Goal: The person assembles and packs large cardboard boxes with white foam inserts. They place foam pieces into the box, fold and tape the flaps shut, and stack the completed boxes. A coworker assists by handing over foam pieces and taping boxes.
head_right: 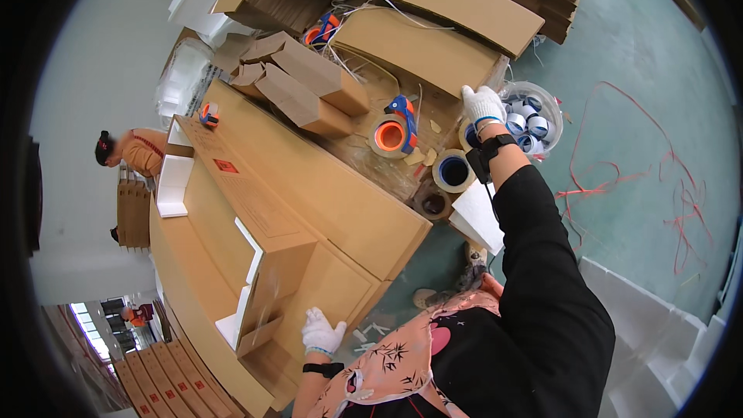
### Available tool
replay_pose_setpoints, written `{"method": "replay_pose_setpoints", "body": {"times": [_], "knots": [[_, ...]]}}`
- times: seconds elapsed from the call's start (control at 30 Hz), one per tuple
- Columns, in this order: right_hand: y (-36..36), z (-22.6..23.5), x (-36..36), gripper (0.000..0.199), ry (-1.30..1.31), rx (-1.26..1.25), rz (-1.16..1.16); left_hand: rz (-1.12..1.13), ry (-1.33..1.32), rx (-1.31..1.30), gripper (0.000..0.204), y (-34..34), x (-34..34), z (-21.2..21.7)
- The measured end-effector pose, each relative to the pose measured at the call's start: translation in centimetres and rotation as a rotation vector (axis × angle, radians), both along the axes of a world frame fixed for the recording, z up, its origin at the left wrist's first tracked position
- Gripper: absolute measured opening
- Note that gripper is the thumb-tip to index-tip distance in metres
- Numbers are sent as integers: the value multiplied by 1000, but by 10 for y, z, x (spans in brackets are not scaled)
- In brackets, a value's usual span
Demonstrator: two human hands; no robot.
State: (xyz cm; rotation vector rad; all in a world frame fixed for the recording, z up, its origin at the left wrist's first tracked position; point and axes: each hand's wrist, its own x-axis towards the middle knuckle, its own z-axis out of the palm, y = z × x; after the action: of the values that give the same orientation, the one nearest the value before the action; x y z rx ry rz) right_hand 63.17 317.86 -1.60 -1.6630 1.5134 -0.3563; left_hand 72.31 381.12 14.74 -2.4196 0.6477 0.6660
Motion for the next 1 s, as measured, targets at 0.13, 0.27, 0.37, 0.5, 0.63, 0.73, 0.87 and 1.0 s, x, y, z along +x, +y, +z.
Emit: {"method": "replay_pose_setpoints", "body": {"times": [0.13,0.27,0.37,0.5,0.63,0.73,0.87,1.0], "knots": [[19,85,0,59,351,-213,95,33,9,38,97,7,-9,-2],[2,104,-42,52,319,-450,-46,17,3,32,97,9,-8,-3],[-12,115,-70,51,370,-590,-95,3,2,29,97,10,-9,-5],[-37,124,-76,60,501,-610,6,47,23,53,97,2,-10,0],[-61,119,-58,66,579,-741,50,29,18,72,99,-1,-6,0],[-73,117,-41,43,610,-662,169,76,36,126,98,-7,-8,1],[-87,97,-26,17,595,-868,211,129,58,163,97,-18,-12,9],[-128,43,-48,27,655,-1104,372,136,47,93,95,-17,-6,15]]}}
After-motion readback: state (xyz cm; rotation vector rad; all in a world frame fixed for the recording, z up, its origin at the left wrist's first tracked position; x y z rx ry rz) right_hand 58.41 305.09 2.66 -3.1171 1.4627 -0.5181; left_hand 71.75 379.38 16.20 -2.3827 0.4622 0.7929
